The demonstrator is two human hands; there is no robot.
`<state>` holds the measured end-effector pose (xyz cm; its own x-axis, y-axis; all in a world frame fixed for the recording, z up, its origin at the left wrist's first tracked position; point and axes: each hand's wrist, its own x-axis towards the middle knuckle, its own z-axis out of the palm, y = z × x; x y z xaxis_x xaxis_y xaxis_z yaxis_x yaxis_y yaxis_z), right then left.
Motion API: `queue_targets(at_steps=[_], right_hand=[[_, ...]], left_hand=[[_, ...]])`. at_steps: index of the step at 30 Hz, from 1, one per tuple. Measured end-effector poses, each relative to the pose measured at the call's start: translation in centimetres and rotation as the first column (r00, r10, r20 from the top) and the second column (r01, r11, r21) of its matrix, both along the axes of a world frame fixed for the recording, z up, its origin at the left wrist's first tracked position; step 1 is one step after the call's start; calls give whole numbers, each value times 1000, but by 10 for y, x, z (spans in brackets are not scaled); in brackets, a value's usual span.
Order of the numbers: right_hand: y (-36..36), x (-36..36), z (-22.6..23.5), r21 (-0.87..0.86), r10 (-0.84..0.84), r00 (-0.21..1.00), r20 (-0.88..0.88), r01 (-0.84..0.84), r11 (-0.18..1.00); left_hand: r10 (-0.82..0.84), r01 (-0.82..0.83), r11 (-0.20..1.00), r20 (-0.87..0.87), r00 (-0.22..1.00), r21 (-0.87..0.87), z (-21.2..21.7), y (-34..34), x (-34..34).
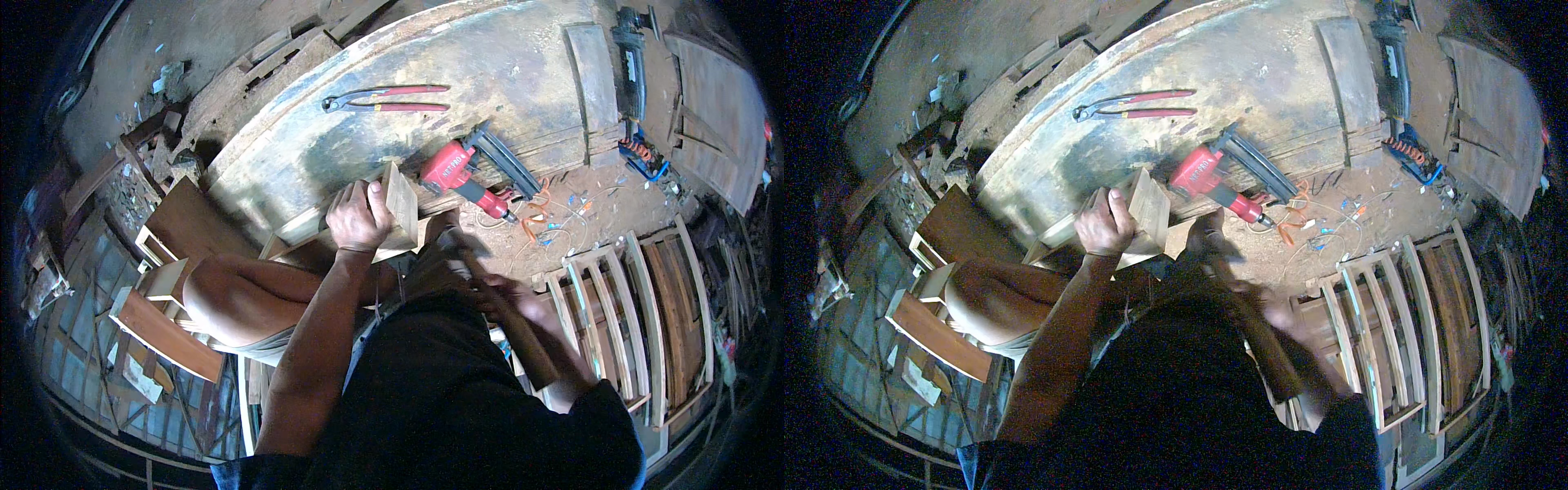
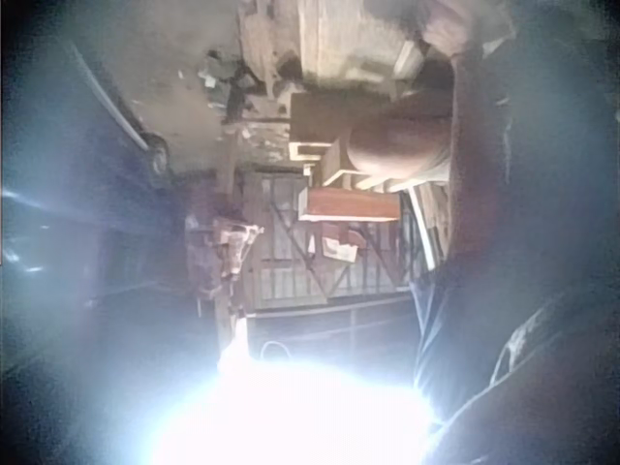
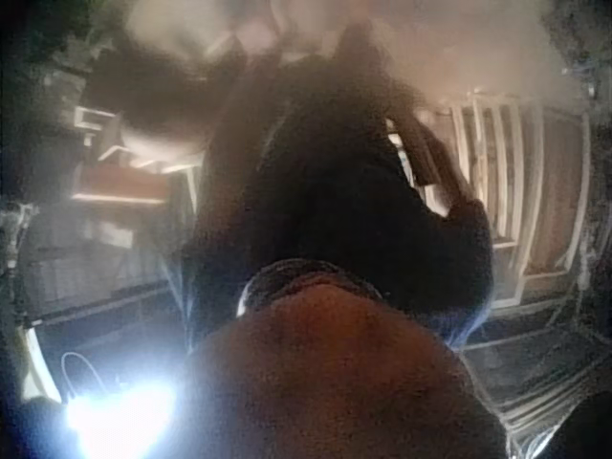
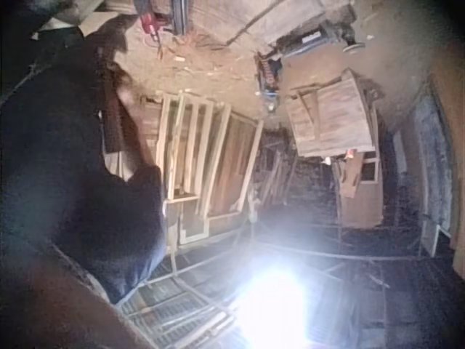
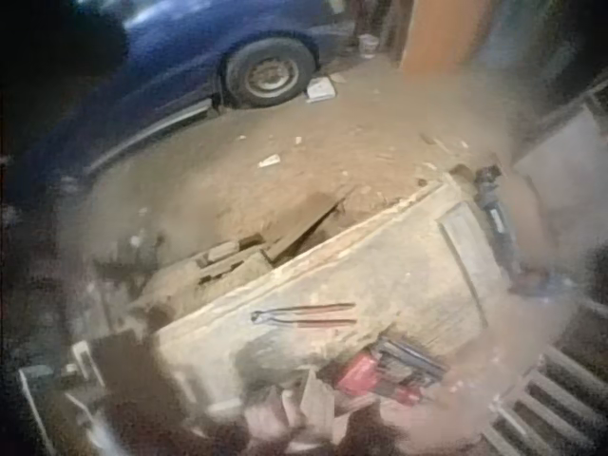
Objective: The person assembles wooden frames by nailing pieces together with a nail gun and smoothing edges with a sander. They handle wooden planks and frame components, using a nail gun, pliers, and a sander to join and finish the pieces.
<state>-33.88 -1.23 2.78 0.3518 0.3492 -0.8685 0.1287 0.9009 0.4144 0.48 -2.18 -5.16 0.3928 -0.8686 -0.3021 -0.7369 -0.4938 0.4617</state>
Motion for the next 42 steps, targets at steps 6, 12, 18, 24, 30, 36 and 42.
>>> queue_targets(at_steps=[6,12,18,24,30,36,42], right_hand=[[86,54,-109,-66,-70,995,69,75,995],[11,95,-59,-9,-373,926,65,374,927],[9,100,-46,-166,-336,941,28,336,927],[44,82,-74,-294,-181,923,338,286,912],[21,94,-58,-51,-271,955,121,279,959],[-35,68,21,-220,243,969,47,-227,949],[-111,33,43,-692,452,862,-231,-472,547]], left_hand=[[13,-13,1000,-28,1000,7,-1,3,0],[-11,11,999,4,1000,-34,1,-1,-1],[-16,17,999,26,1000,-27,2,-2,-2],[-8,8,1000,-8,1000,-25,2,-2,0],[-1,1,1000,-3,1000,13,5,-3,0],[10,-11,1000,-13,1000,-21,3,-1,0],[-10,10,999,14,1000,-32,1,-1,-1]])
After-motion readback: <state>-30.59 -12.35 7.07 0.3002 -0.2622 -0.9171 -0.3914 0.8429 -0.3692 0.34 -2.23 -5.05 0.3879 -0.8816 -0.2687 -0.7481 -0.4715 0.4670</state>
